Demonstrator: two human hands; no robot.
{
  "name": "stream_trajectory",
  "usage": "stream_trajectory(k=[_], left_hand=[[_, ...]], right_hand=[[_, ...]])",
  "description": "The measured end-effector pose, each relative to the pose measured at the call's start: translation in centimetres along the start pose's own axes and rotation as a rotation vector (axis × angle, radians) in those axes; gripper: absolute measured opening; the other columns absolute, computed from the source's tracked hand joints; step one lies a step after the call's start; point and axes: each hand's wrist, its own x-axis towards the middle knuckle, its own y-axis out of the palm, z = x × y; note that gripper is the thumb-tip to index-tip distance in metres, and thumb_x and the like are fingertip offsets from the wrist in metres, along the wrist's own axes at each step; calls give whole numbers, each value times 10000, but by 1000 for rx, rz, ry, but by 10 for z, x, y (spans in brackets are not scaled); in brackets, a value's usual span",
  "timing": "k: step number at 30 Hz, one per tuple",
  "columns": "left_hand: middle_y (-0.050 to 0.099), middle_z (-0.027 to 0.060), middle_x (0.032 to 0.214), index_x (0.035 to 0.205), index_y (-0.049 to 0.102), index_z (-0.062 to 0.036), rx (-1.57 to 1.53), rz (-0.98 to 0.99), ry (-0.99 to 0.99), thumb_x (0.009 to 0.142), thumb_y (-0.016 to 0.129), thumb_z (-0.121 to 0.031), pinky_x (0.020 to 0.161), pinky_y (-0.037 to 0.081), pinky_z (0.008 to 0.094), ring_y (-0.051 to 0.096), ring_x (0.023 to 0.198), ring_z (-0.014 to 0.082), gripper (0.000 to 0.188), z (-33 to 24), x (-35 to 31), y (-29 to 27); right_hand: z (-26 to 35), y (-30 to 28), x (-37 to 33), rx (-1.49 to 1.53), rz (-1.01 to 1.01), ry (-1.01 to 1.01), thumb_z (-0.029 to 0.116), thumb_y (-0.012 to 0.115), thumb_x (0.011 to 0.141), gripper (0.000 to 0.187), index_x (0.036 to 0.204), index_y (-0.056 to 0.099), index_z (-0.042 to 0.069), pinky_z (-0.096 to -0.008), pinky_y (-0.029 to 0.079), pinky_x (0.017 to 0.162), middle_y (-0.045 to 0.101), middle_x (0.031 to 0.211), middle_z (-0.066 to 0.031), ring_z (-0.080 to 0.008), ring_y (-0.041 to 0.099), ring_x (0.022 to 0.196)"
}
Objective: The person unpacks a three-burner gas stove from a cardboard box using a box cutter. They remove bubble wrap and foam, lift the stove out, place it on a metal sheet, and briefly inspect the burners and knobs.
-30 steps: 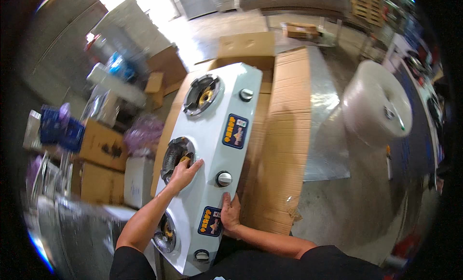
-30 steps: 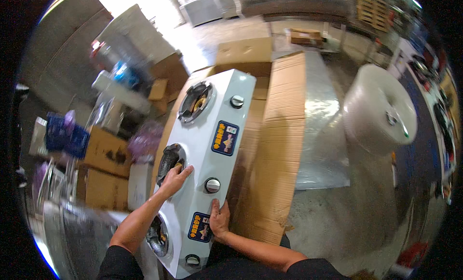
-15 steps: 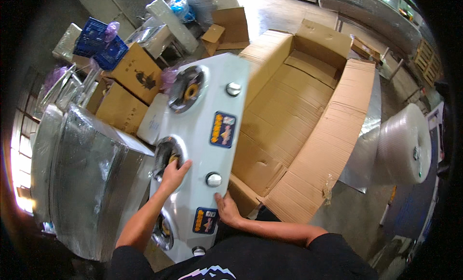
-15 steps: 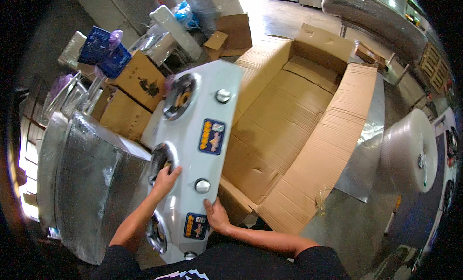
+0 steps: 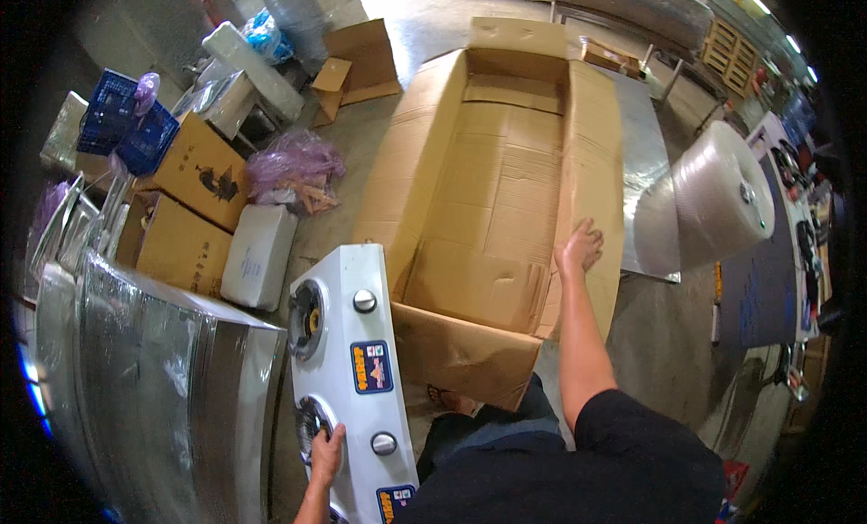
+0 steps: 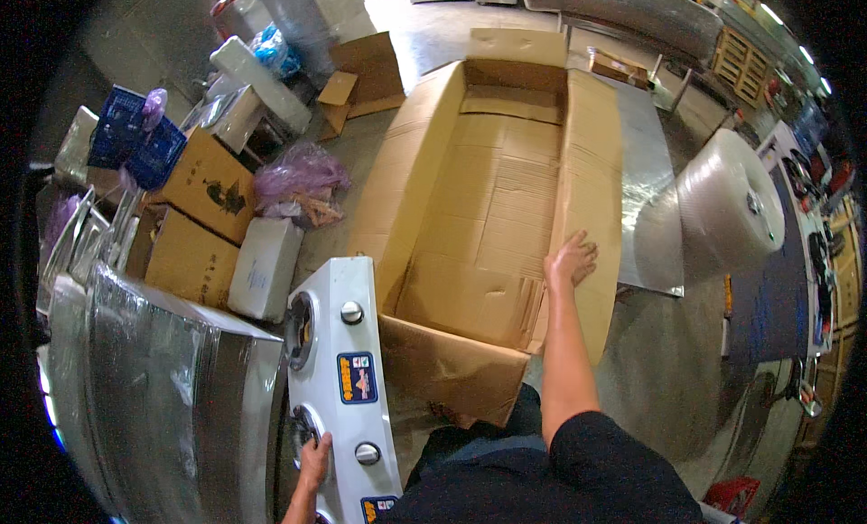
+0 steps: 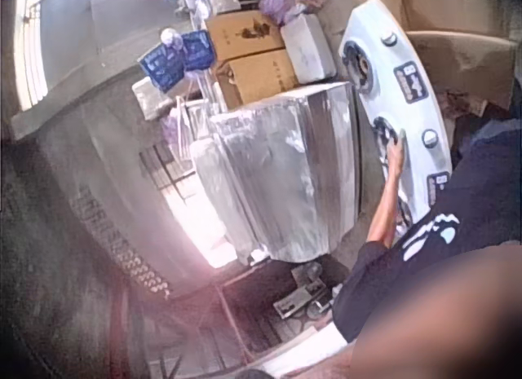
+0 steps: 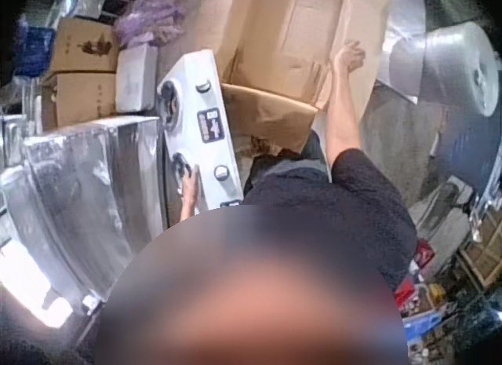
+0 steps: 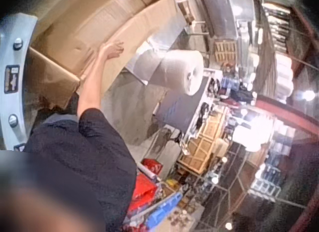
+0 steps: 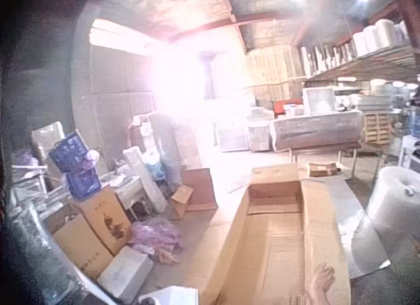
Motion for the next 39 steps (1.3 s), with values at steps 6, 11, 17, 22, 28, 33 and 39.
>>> stream_trajectory(k=[6, 11, 17, 22, 28, 33, 39], left_hand=[[712, 256, 996, 1086, 668, 100, -23, -20, 57, 955, 634, -497, 881, 504, 408, 669, 933, 336, 612, 65, -22, 2], [715, 218, 931, 1063, 668, 99, -120, -64, 132, 967, 631, -471, 836, 502, 409, 653, 858, 287, 579, 120, -42, -2], [715, 158, 969, 1093, 677, 100, -47, -32, 82, 1006, 578, -494, 824, 503, 359, 623, 889, 203, 608, 168, -46, -6], [715, 151, 981, 1101, 677, 102, -189, 93, 100, 1009, 573, -502, 826, 504, 355, 624, 890, 201, 620, 187, -16, -11], [715, 143, 996, 1112, 677, 105, -324, 311, 132, 1014, 566, -511, 829, 505, 351, 626, 892, 198, 634, 222, 52, -45], [713, 128, 1039, 1141, 672, 118, -123, 415, 185, 1017, 563, -528, 847, 506, 343, 630, 908, 193, 666, 249, 97, -81], [710, 169, 1093, 1206, 636, 158, -37, 550, 144, 1001, 581, -552, 874, 511, 347, 646, 957, 224, 741, 246, 152, -96]], right_hand=[[-35, 20, 58, 127, 72, -135, 187, 699, 867, 675, 1483, 443, 81, -525, 553, 902, 681, 1239, -202, -405, 685, 1094], [-140, -12, 69, 254, -118, -151, 108, 677, 830, 480, 1298, 622, 202, -499, 554, 870, 728, 1104, -184, -407, 697, 1008], [-290, -84, 6, 336, -128, -257, 80, 667, 790, 494, 1268, 696, 202, -462, 544, 876, 734, 1077, -179, -370, 699, 1040], [-363, -140, -74, 381, -85, -249, 38, 665, 752, 545, 1278, 693, 174, -424, 544, 901, 731, 1112, -178, -351, 704, 1060], [-438, -234, -179, 185, -229, -208, 87, 748, 721, 526, 1243, 717, 148, -399, 546, 905, 748, 1125, -143, -295, 721, 1046], [-487, -283, -304, 296, -269, -20, -48, 721, 721, 602, 1296, 688, 126, -339, 527, 954, 744, 1187, -114, -233, 705, 1103], [-530, -268, -474, 238, -433, 144, -26, 700, 724, 553, 1264, 705, 95, -379, 538, 939, 731, 1182, -170, -298, 708, 1094]])
